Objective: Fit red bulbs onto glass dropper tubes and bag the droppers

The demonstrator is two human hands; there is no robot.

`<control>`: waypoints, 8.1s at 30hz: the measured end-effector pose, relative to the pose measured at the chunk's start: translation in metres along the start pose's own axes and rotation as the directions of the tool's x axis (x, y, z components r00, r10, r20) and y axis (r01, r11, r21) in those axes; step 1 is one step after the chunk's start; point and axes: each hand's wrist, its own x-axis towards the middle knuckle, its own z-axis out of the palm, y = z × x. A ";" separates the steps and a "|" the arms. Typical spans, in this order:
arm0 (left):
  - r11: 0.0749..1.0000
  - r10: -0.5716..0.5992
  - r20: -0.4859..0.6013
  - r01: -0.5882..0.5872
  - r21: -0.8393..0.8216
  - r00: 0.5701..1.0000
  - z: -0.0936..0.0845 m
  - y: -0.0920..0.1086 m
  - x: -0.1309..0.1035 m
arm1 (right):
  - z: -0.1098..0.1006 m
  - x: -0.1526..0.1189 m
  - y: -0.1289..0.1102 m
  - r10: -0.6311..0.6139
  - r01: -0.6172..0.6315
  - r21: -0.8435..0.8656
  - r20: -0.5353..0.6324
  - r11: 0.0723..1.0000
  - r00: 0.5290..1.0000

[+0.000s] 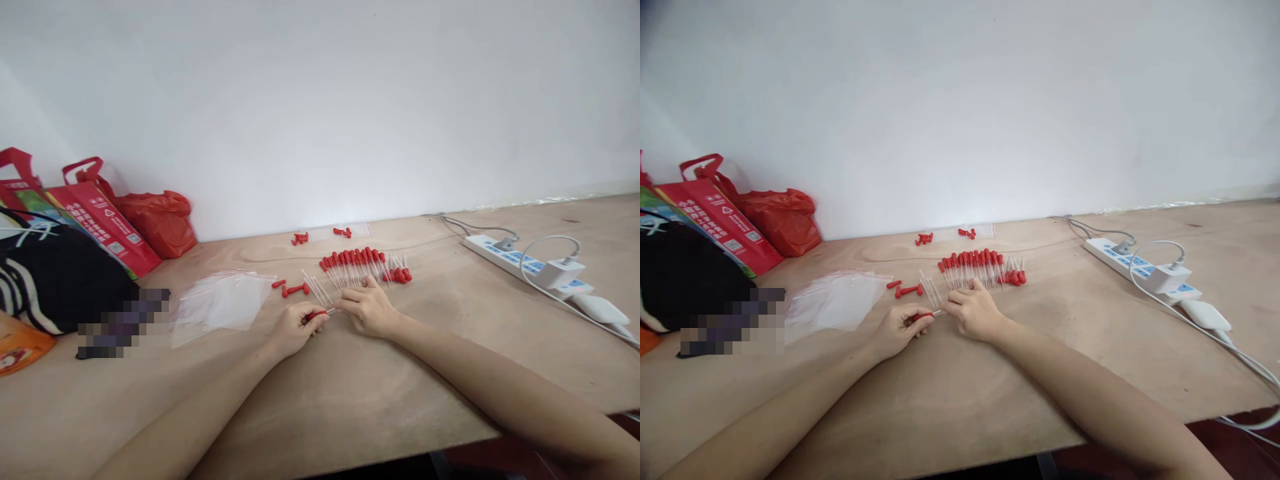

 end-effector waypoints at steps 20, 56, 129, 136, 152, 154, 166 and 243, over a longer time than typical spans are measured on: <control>0.964 0.180 -0.083 -0.159 0.215 0.980 -0.006 -0.002 0.002 | -0.010 -0.005 0.009 0.165 -0.182 0.371 0.076 0.911 0.983; 0.763 0.123 -0.292 0.097 0.639 0.949 -0.042 -0.049 0.017 | 0.038 0.063 0.028 0.782 -0.785 0.206 0.117 0.584 0.612; 0.994 0.076 0.073 -0.081 0.069 0.994 -0.010 0.004 0.003 | -0.001 -0.010 0.009 0.212 -0.246 0.335 0.136 0.909 0.968; 0.973 0.114 0.102 -0.131 0.188 0.988 -0.009 0.005 0.003 | -0.004 -0.008 0.011 0.131 -0.143 0.158 0.082 0.977 0.988; 0.933 0.196 0.057 -0.205 0.297 0.979 -0.006 0.004 0.000 | -0.007 -0.004 -0.005 0.204 -0.249 0.257 0.190 0.934 0.960; 0.916 0.238 0.083 -0.252 0.312 0.968 -0.005 0.002 -0.002 | -0.008 -0.003 -0.007 0.220 -0.284 0.288 0.236 0.915 0.947; 0.778 0.489 0.084 -0.478 0.408 0.868 -0.010 -0.002 0.003 | -0.015 0.005 -0.006 0.254 -0.445 0.510 0.401 0.736 0.880; 0.795 0.387 -0.007 -0.330 0.509 0.922 0.001 -0.007 0.005 | -0.003 -0.015 -0.002 0.168 -0.194 0.205 0.136 0.959 0.976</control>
